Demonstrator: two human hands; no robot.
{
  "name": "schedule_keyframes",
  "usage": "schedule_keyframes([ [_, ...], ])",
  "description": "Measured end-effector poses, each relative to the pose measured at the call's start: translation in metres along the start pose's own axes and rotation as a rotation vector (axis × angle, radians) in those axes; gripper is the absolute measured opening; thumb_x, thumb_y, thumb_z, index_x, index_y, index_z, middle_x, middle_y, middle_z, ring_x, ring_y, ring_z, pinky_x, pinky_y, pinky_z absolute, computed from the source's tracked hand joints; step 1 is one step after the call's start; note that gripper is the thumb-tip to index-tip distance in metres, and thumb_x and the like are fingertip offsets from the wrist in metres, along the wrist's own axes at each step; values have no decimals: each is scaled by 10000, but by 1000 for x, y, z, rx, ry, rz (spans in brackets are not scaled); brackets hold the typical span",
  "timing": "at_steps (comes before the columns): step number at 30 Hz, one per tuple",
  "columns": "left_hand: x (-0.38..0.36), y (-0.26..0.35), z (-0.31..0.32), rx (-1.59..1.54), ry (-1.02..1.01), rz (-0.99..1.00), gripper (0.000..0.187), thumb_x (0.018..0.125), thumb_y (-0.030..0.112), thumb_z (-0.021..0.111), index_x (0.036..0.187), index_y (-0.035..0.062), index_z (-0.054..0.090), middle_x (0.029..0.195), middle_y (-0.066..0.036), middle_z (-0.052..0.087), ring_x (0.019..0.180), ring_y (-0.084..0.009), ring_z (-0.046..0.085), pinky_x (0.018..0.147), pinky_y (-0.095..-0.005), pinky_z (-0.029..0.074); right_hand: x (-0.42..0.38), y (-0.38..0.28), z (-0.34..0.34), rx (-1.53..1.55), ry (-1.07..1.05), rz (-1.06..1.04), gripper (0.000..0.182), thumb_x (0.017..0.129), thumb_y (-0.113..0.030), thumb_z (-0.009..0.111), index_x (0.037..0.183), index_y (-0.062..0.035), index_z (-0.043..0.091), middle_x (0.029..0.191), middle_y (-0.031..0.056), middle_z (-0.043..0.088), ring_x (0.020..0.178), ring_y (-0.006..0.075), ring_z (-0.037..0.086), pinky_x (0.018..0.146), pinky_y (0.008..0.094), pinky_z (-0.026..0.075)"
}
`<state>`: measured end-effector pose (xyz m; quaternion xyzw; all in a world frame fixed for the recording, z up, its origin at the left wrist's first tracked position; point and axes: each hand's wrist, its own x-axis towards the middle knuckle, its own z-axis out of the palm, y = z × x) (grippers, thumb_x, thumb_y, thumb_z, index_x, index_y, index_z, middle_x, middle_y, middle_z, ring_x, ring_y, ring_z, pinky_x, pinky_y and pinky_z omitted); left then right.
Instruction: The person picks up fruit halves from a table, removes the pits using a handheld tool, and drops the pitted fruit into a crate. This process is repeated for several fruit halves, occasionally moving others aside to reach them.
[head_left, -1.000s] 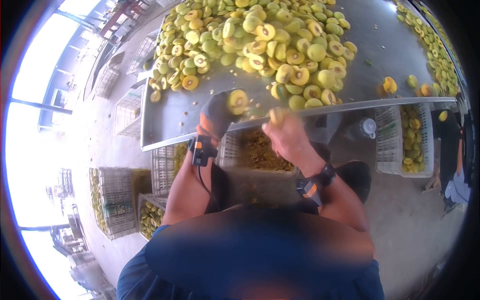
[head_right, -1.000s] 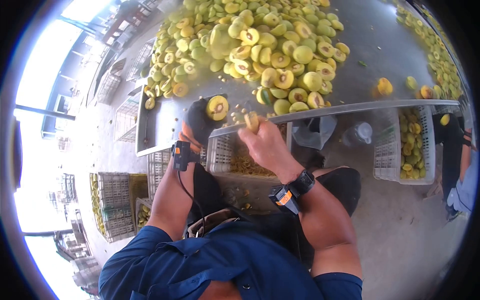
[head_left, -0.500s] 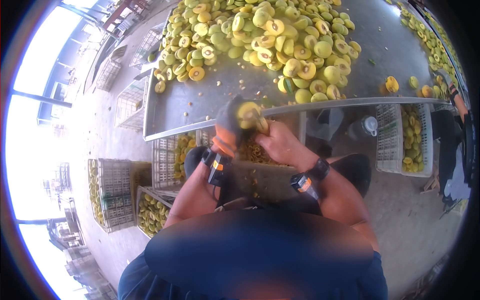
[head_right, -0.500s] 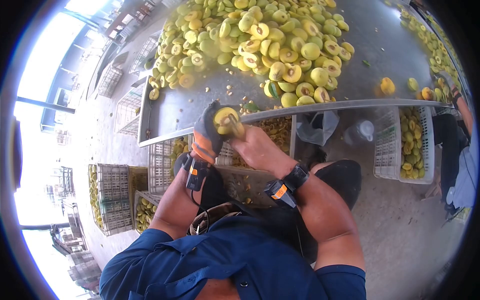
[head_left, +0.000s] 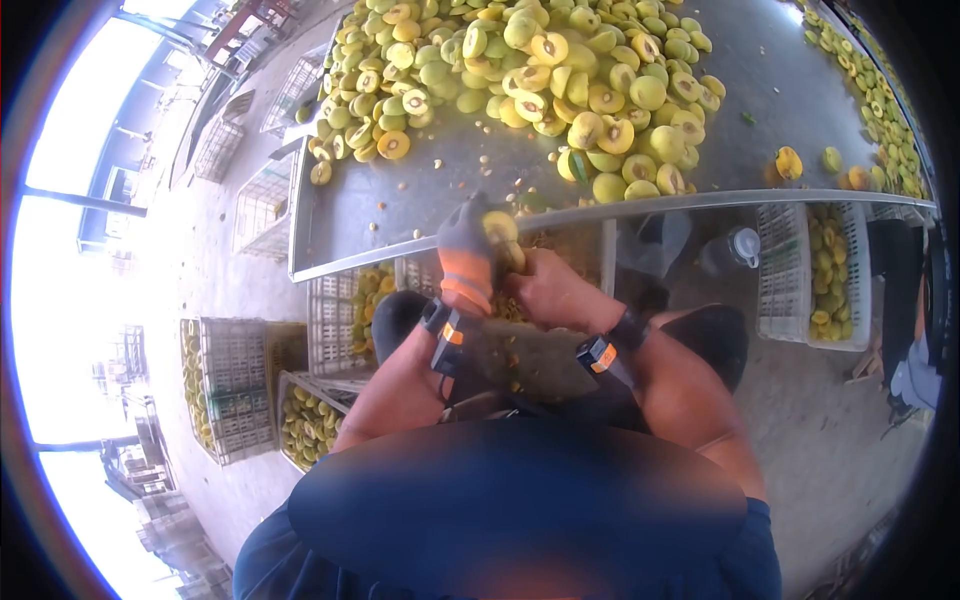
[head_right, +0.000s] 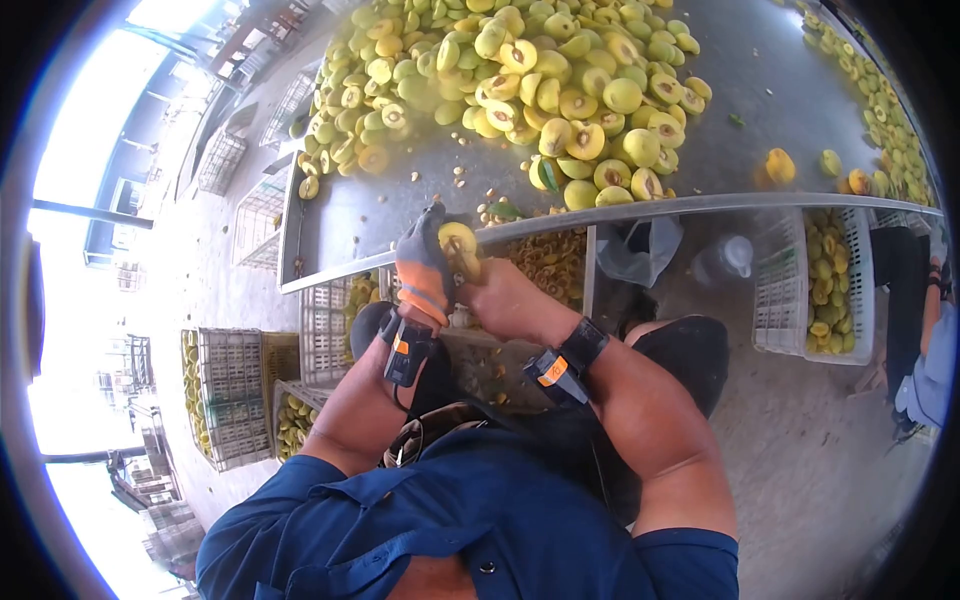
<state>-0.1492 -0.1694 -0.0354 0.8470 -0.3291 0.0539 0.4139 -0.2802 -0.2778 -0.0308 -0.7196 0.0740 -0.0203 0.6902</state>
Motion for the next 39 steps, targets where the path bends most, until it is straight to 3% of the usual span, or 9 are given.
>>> schedule_keyframes([
  [3,2,-2,5,-203,-12,-120,296,998,41,603,1275,-25,682,1081,-186,788,955,-327,770,855,-392,611,-2,-3,-1,29,-14,31,195,1013,-172,612,1009,7,689,798,75,674,647,188,625,603,370,491],
  [8,5,18,-15,114,-3,285,330,899,20,667,1225,-22,696,1075,-194,775,936,-365,759,846,-415,609,-8,-24,-11,495,-244,356,166,1043,-161,581,908,-65,581,688,11,514,480,124,465,442,331,353],
  [17,4,-19,-14,83,-74,472,307,825,55,759,1124,6,708,1051,-154,769,931,-344,750,839,-401,598,-15,-31,-2,622,-380,438,224,1049,-186,586,855,-110,503,634,-18,440,447,107,440,417,310,322],
  [20,-4,15,-37,-184,-215,281,288,850,72,766,1126,6,713,1048,-147,773,925,-310,755,842,-390,594,-19,-36,-2,638,-451,469,113,1075,-163,576,1000,-109,510,684,-45,378,481,73,383,440,281,312],
  [26,-20,-9,-35,-215,-193,119,379,860,102,769,1213,-19,705,1066,-144,786,979,-294,764,877,-365,593,-18,-33,12,666,-478,537,134,1082,-168,575,990,-141,481,686,-52,379,485,67,384,438,273,303],
  [29,-19,-9,-42,-38,-153,210,371,849,26,735,1218,63,722,1062,-157,782,960,-364,752,858,-410,599,-14,-24,16,633,-514,519,165,1081,-180,584,955,-137,487,676,-45,406,488,71,397,438,278,313],
  [37,-27,-93,-146,387,55,106,263,1024,58,635,1262,-34,699,1163,-143,765,1044,-265,745,942,-350,614,-23,-5,11,203,-263,392,228,1065,-215,640,910,-83,537,634,-8,496,469,110,468,435,313,384],
  [38,-28,-120,-160,-266,195,-333,234,1045,109,632,1201,-42,721,1096,-131,772,1039,-253,739,903,-335,611,-21,0,9,113,-222,378,226,1062,-218,646,919,-75,546,637,-5,509,471,117,483,436,319,394],
  [39,-27,-109,-178,-452,305,-491,272,1040,169,658,1162,-54,752,1013,-106,785,906,-182,720,803,-296,582,-22,-1,7,135,-207,367,219,1059,-222,651,931,-69,560,649,0,526,475,117,492,436,319,399],
])
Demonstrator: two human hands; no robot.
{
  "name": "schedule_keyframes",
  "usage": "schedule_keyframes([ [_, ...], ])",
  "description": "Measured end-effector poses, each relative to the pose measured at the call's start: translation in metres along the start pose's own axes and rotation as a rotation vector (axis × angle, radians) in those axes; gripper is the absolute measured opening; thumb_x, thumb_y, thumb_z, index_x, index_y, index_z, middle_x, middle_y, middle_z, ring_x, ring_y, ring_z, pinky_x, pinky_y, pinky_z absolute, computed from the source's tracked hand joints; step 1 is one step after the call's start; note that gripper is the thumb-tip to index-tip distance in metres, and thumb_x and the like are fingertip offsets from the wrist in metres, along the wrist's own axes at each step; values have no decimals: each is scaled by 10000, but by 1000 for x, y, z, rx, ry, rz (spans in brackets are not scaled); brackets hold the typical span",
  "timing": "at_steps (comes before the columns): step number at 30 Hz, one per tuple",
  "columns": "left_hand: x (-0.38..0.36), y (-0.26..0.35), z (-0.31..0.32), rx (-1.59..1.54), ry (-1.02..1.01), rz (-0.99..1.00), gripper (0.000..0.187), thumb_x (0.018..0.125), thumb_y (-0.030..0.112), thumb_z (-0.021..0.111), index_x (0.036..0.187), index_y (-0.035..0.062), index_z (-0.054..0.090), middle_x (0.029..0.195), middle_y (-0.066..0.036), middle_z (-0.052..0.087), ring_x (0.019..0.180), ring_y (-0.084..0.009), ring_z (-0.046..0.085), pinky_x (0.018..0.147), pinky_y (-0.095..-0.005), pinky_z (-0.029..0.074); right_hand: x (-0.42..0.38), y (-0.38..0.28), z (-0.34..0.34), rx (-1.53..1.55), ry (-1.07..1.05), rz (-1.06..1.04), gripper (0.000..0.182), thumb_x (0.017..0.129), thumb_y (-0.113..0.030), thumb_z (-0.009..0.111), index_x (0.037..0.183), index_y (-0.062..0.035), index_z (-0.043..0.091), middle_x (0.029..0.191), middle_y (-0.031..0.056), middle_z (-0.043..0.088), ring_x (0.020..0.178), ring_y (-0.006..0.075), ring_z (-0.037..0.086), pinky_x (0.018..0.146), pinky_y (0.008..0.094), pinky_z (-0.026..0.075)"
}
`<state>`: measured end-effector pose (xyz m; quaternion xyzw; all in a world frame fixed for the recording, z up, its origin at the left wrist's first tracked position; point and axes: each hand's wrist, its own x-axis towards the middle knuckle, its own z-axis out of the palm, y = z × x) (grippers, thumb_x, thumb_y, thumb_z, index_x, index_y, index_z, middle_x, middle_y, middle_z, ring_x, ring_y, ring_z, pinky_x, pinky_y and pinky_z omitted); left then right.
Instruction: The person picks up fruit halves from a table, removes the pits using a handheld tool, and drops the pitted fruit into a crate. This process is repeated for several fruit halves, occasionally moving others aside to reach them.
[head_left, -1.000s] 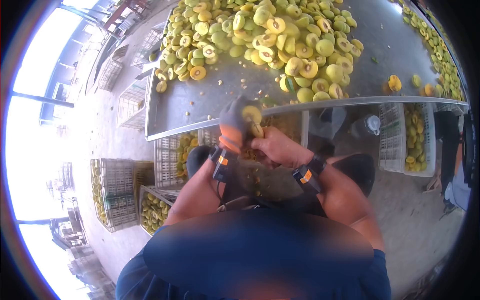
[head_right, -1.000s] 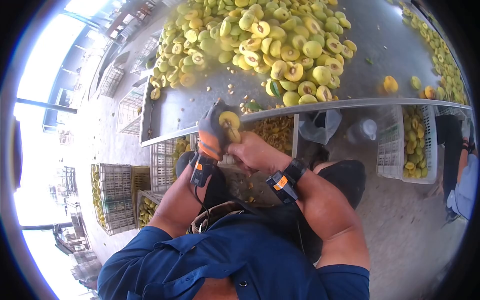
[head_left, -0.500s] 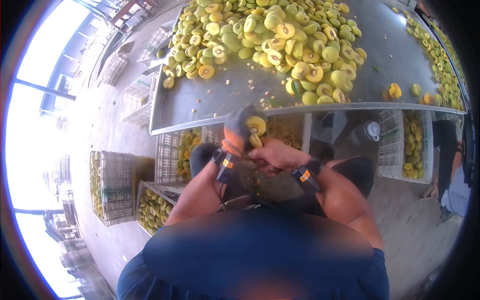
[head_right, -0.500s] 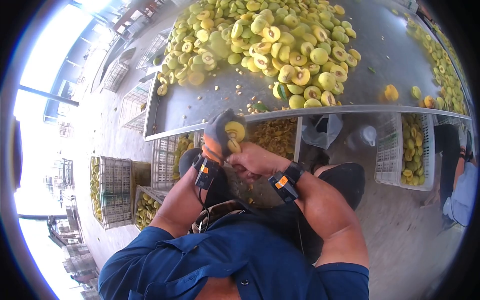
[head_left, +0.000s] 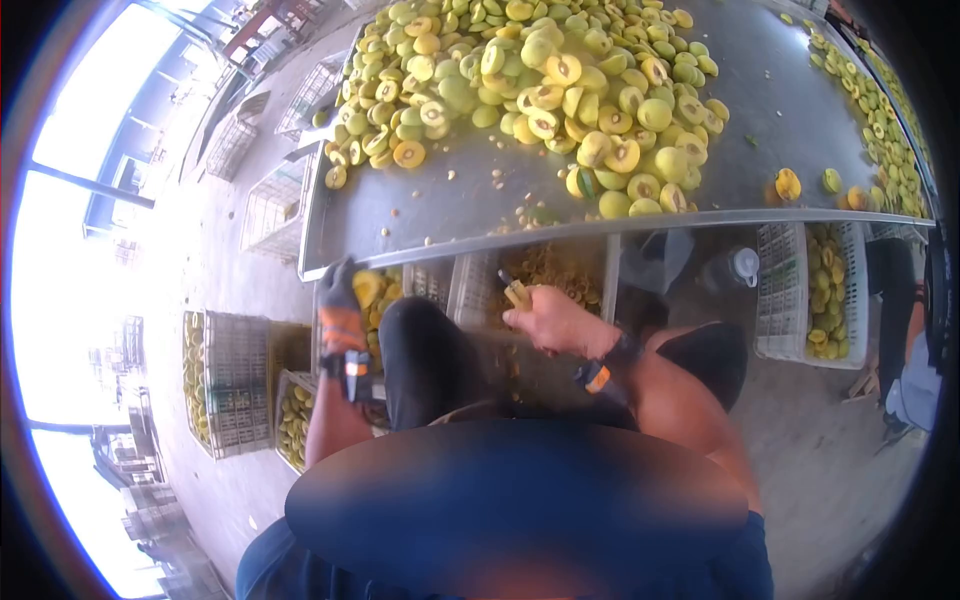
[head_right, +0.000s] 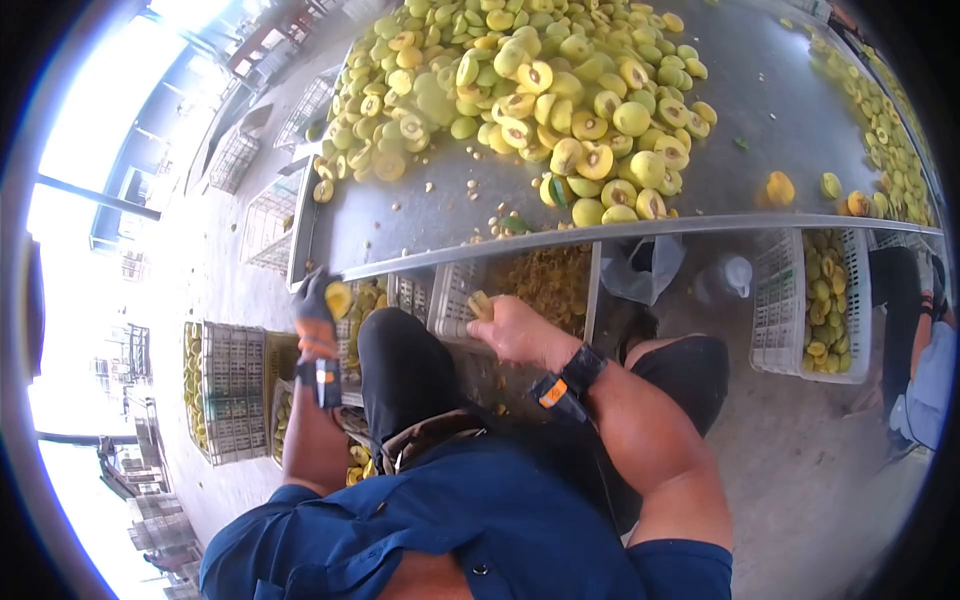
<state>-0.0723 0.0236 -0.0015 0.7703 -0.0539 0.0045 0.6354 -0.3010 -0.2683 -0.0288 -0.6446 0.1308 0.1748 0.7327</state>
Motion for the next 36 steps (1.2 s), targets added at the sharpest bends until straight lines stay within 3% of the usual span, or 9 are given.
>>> schedule_keyframes([
  [3,18,3,-45,819,41,-68,279,979,259,754,1049,-8,799,989,-130,800,866,-245,717,839,-368,565,-5,-10,-5,7,55,-93,204,1047,-227,666,964,-54,594,683,12,568,507,111,515,460,318,418],
  [5,42,-18,-49,974,42,122,294,944,264,792,1121,30,800,1053,-164,788,978,-295,729,900,-399,566,-6,-19,-7,-58,127,-204,195,1036,-221,679,984,-46,609,704,14,581,558,101,524,510,315,440],
  [7,58,-1,2,582,-33,168,326,934,239,804,1195,46,780,1141,-176,769,1083,-314,723,948,-396,564,2,-12,-5,-127,186,-314,236,1008,-227,692,1038,-1,632,806,100,649,746,213,607,705,378,512],
  [10,76,49,111,611,-148,534,398,926,204,808,1272,21,733,1255,-183,729,1124,-333,716,989,-392,558,10,-15,-2,-129,193,-357,320,971,-254,710,1068,44,647,943,293,713,936,482,702,844,496,550],
  [20,197,138,387,599,-500,1032,615,926,438,764,1440,120,654,1377,-209,664,1236,-439,644,1072,-492,517,-4,-46,-29,-324,297,-452,309,1023,-255,667,1008,42,581,878,323,675,911,535,674,767,552,522],
  [23,177,145,425,813,-742,837,527,952,446,765,1348,103,710,1383,-210,673,1310,-404,615,1109,-469,486,9,-34,-26,-344,309,-514,318,1024,-258,668,1019,48,581,857,322,674,892,538,672,751,550,520],
  [27,131,136,408,1223,-878,844,541,940,569,718,1316,181,746,1317,-156,670,1247,-374,624,1093,-494,479,18,-35,-24,-262,302,-474,318,1021,-255,666,1040,53,591,848,318,678,886,535,674,755,550,519],
  [30,105,113,380,1238,-732,1000,530,936,558,721,1300,174,752,1327,-135,662,1250,-375,622,1087,-482,485,20,-30,-25,-287,268,-435,310,1013,-244,664,1063,56,602,869,320,689,888,528,680,767,554,519],
  [36,107,35,296,851,-662,725,522,891,442,825,1291,115,752,1269,-131,685,1149,-336,688,1002,-439,560,4,-54,-20,-187,269,-273,330,999,-246,669,1107,61,613,914,314,709,915,510,693,806,535,537],
])
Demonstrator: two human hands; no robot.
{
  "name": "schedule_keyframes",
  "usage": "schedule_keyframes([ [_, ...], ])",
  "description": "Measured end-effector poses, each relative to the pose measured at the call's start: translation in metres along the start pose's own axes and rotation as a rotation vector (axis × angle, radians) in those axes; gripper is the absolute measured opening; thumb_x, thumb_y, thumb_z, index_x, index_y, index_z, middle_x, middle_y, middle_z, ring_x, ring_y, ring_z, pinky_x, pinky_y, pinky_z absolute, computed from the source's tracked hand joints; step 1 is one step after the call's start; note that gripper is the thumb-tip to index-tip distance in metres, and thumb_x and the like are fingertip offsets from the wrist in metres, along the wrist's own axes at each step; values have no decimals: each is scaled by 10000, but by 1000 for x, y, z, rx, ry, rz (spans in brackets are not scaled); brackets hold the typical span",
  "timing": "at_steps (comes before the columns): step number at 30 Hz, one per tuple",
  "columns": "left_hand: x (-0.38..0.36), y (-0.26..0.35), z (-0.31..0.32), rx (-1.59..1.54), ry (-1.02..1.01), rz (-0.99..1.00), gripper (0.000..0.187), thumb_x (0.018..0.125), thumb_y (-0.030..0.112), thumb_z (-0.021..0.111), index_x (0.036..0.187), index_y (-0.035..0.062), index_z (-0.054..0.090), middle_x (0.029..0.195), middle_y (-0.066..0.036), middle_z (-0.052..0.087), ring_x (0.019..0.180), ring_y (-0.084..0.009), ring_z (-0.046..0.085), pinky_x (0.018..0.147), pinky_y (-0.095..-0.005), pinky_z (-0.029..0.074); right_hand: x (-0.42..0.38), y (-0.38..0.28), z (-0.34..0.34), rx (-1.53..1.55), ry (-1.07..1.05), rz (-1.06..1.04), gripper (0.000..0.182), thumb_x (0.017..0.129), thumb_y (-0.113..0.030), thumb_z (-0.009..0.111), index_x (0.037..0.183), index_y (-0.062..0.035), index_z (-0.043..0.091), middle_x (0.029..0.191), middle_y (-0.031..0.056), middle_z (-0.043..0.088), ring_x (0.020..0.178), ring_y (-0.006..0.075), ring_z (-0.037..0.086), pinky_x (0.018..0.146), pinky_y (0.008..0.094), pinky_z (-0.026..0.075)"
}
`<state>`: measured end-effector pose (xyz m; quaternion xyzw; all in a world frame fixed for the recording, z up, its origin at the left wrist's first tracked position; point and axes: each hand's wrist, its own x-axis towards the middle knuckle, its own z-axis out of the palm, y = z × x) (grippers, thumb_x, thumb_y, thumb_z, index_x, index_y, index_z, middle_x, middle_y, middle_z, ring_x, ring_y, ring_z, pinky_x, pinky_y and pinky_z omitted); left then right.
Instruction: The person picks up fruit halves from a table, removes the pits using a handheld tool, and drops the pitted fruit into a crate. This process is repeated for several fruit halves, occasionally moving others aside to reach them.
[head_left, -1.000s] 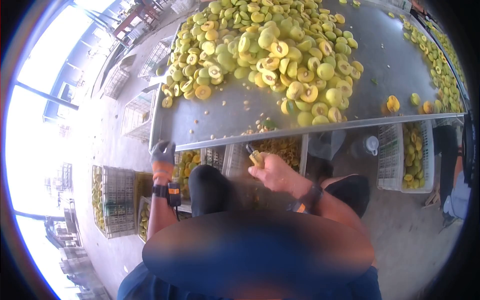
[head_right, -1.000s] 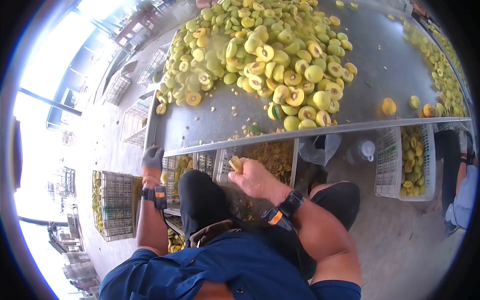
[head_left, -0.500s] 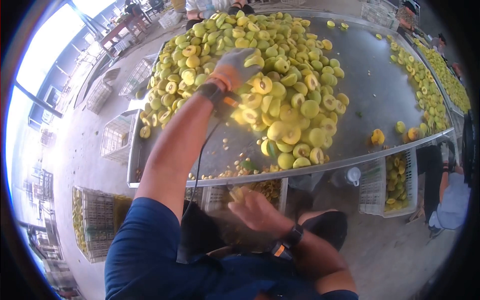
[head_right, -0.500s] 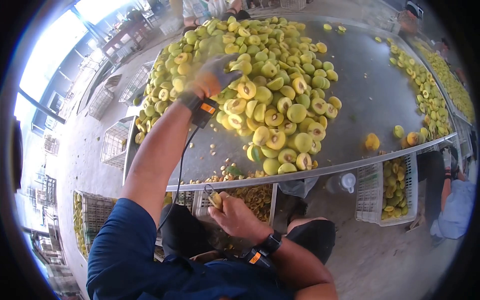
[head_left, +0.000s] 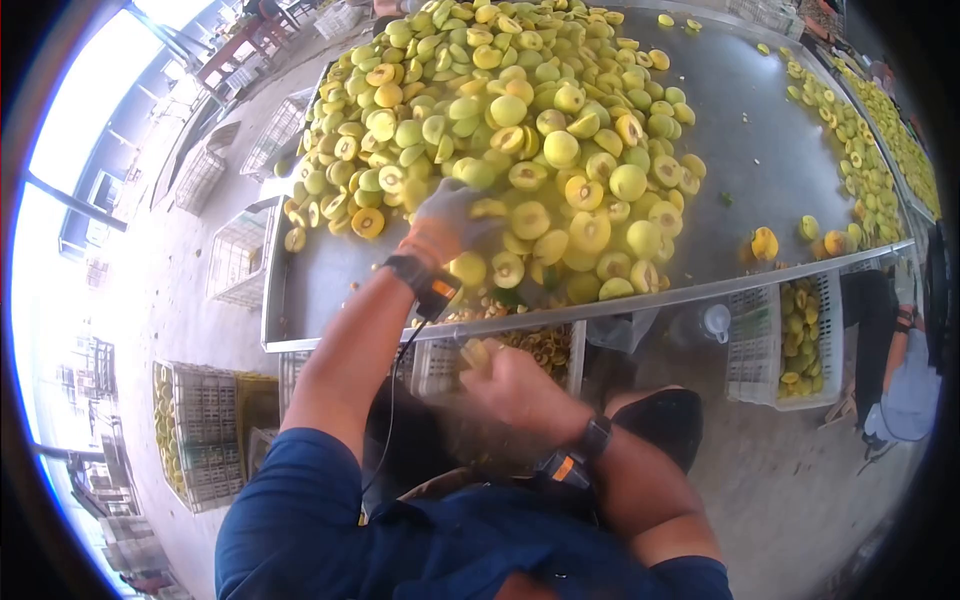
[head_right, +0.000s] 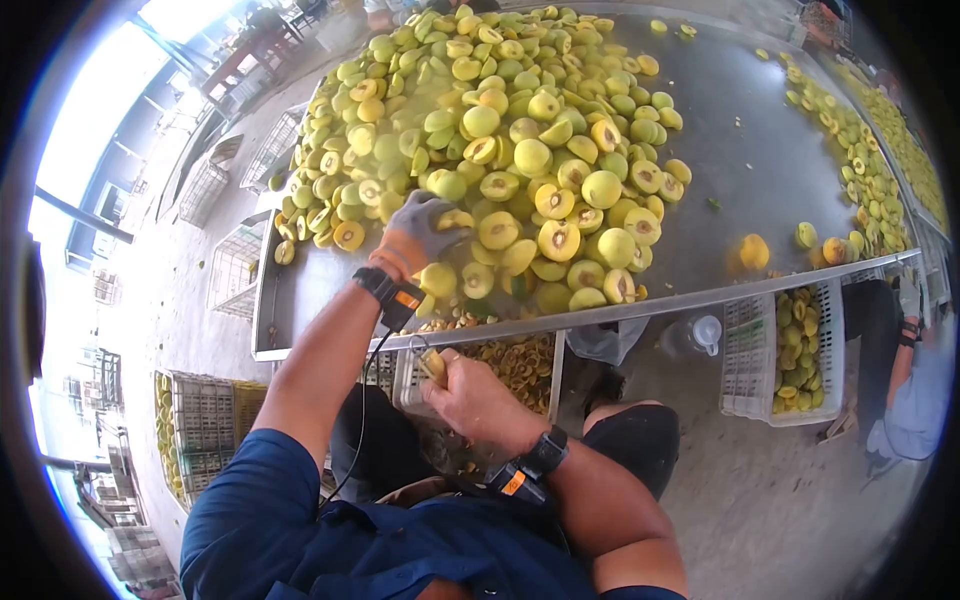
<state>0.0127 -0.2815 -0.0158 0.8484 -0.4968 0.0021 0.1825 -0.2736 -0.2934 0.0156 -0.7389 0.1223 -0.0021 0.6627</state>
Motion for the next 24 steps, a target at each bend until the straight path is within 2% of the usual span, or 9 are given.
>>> schedule_keyframes([
  [5,-49,-33,-10,-526,96,-275,433,994,379,769,1289,63,745,1183,-103,771,1079,-213,731,936,-354,585,11,15,8,2,61,-66,323,976,-254,686,1094,44,643,922,303,718,925,504,697,818,513,548],
  [6,-60,-34,-20,-833,102,-338,340,1083,277,656,1284,14,733,1159,-115,787,1018,-175,740,897,-329,593,13,15,7,9,64,-25,311,968,-235,689,1099,45,655,948,312,716,964,505,692,848,510,541],
  [9,-96,-14,-49,-784,185,-62,273,1066,117,616,1296,0,704,1148,-127,784,1014,-211,754,883,-335,603,27,25,10,1,90,-115,312,967,-221,688,1120,49,654,992,322,715,1018,498,686,885,499,532],
  [10,-111,6,-67,-701,233,25,274,1046,52,610,1304,1,691,1145,-129,783,1021,-227,758,880,-338,607,33,32,16,59,109,-187,204,998,-133,686,1117,31,659,827,64,661,763,140,583,712,349,500],
  [14,-137,27,-61,-577,407,219,336,1133,147,453,1260,-9,722,1113,-139,769,979,-258,738,883,-363,576,27,-4,18,42,21,-122,167,1000,-136,676,1053,20,651,725,34,608,672,142,548,640,351,463],
  [18,-153,48,-68,-1034,276,-52,335,1081,180,512,1230,-52,703,1022,-125,765,905,-204,684,823,-329,545,35,12,26,-134,41,-330,172,1010,-156,651,1004,16,640,694,33,591,590,138,532,566,352,423],
  [21,-153,44,-62,-967,304,-69,358,1067,226,534,1210,-53,707,990,-121,766,895,-174,662,798,-322,534,40,20,31,-212,58,-498,173,1018,-174,640,1000,-3,626,686,27,570,544,129,517,516,349,398],
  [23,-156,47,-63,-941,319,-86,346,1060,220,547,1205,-48,710,1009,-144,764,895,-203,675,803,-337,537,38,13,32,62,-44,-255,162,1022,-186,637,1011,-26,609,676,13,536,521,126,501,490,351,387],
  [24,-156,48,-64,-927,327,-92,339,1056,216,553,1202,-46,712,1018,-155,764,894,-218,682,805,-345,539,35,-1,28,316,-141,23,156,1025,-191,636,1018,-39,598,671,4,515,515,125,491,482,352,383],
])
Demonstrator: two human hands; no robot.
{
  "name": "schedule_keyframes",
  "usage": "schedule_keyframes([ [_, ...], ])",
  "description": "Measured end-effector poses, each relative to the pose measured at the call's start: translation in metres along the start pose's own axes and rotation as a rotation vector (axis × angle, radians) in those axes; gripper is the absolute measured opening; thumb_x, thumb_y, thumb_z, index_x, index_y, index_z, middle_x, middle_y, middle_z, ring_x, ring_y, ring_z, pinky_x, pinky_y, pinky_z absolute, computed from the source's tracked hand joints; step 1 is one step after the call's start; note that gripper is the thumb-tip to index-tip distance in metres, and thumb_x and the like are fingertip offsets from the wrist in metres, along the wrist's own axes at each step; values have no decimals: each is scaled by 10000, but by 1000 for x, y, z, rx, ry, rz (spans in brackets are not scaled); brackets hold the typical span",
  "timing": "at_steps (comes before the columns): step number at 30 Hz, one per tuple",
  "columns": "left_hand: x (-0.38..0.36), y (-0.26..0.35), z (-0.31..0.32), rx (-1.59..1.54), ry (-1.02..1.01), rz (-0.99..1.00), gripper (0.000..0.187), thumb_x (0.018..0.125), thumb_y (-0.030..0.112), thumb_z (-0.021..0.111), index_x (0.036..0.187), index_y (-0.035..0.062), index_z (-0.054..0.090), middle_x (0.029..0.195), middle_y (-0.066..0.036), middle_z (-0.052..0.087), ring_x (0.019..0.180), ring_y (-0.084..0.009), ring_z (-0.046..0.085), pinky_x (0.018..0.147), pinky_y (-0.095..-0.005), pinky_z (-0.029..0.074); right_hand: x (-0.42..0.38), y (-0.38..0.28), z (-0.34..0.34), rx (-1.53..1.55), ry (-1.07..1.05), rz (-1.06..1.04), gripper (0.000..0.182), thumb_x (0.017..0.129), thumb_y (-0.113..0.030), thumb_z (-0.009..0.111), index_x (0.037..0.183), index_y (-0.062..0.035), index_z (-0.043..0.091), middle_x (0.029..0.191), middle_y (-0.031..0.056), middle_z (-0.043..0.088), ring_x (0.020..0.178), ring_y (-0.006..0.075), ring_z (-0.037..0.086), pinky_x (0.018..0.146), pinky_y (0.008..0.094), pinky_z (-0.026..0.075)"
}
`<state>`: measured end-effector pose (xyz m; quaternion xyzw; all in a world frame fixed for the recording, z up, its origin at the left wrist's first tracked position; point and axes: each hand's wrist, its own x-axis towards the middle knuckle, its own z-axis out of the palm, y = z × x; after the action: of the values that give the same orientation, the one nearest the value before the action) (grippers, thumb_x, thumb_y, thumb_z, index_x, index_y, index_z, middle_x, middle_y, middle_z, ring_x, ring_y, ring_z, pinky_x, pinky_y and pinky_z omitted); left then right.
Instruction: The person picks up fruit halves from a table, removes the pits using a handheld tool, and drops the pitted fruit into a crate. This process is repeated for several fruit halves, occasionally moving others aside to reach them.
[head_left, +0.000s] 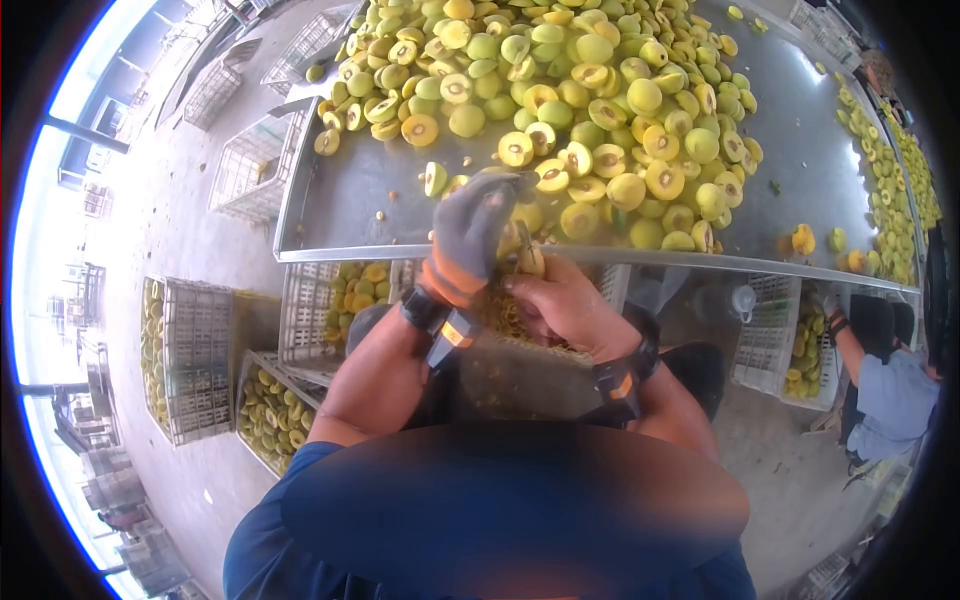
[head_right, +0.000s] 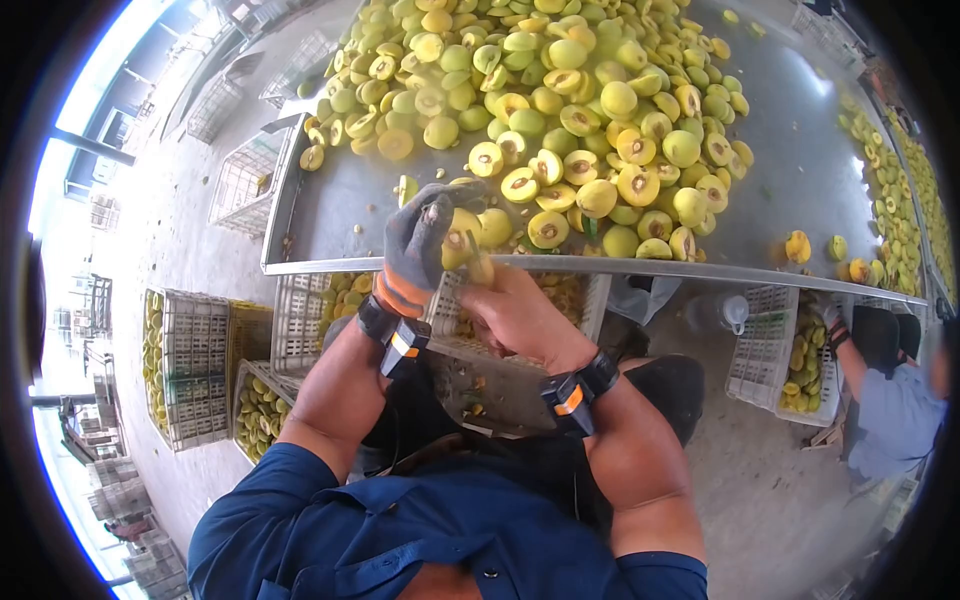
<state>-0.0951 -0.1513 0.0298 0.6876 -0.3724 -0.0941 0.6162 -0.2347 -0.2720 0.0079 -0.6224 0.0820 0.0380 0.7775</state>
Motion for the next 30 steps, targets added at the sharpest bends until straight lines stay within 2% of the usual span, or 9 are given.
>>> schedule_keyframes([
  [1,0,-2,1,45,37,53,330,1051,207,561,1201,-45,712,1027,-167,760,894,-235,688,812,-351,541,-2,-8,0,270,-55,271,151,1027,-196,635,1025,-52,588,665,-4,493,509,125,482,473,354,380],
  [10,-8,-17,5,193,46,156,344,1076,224,564,1270,-28,693,1164,-161,737,1037,-242,698,932,-344,524,2,-3,13,557,-31,435,101,1039,-150,558,1000,-59,576,661,-21,452,474,123,411,446,310,327],
  [12,-8,-16,12,72,24,51,330,1062,196,580,1283,-21,693,1177,-162,730,1039,-247,703,938,-345,531,3,3,15,399,15,341,123,1037,-150,560,948,-66,565,659,-21,440,478,119,413,448,310,318],
  [15,-5,-21,11,316,70,221,302,1012,172,638,1253,7,715,1154,-188,722,1009,-335,713,874,-390,562,6,8,12,194,42,221,157,1036,-147,559,897,-73,551,655,-23,418,482,113,406,451,308,296],
  [19,-10,-27,30,-76,141,-6,279,1052,128,599,1283,12,707,1129,-97,721,1028,-182,658,920,-307,511,6,3,5,460,-33,399,146,1029,-133,556,903,-59,557,673,19,488,482,138,456,451,325,313],
  [22,-10,-23,28,-81,144,5,272,1033,108,620,1266,3,714,1150,-100,726,1044,-167,658,932,-299,509,9,18,-1,417,-60,332,124,1015,-130,564,944,-30,585,720,59,565,491,171,511,457,348,353],
  [24,-10,-23,22,10,131,58,277,995,68,638,1252,2,718,1167,-122,736,1032,-201,687,913,-326,536,26,49,-7,-251,102,-319,116,1007,-133,575,968,-25,590,747,64,588,502,172,530,463,349,366],
  [27,-8,-42,14,277,109,139,320,917,-1,666,1231,13,725,1180,-142,752,1012,-257,725,871,-373,577,32,59,-6,-714,268,-720,122,999,-142,594,984,-21,600,751,49,584,509,160,529,468,343,376],
  [30,-11,-53,15,408,148,59,359,865,-24,686,1216,35,735,1153,-133,767,991,-278,740,830,-388,595,16,27,0,-212,56,-109,136,1002,-154,605,957,-25,605,726,36,569,517,151,533,469,342,387],
])
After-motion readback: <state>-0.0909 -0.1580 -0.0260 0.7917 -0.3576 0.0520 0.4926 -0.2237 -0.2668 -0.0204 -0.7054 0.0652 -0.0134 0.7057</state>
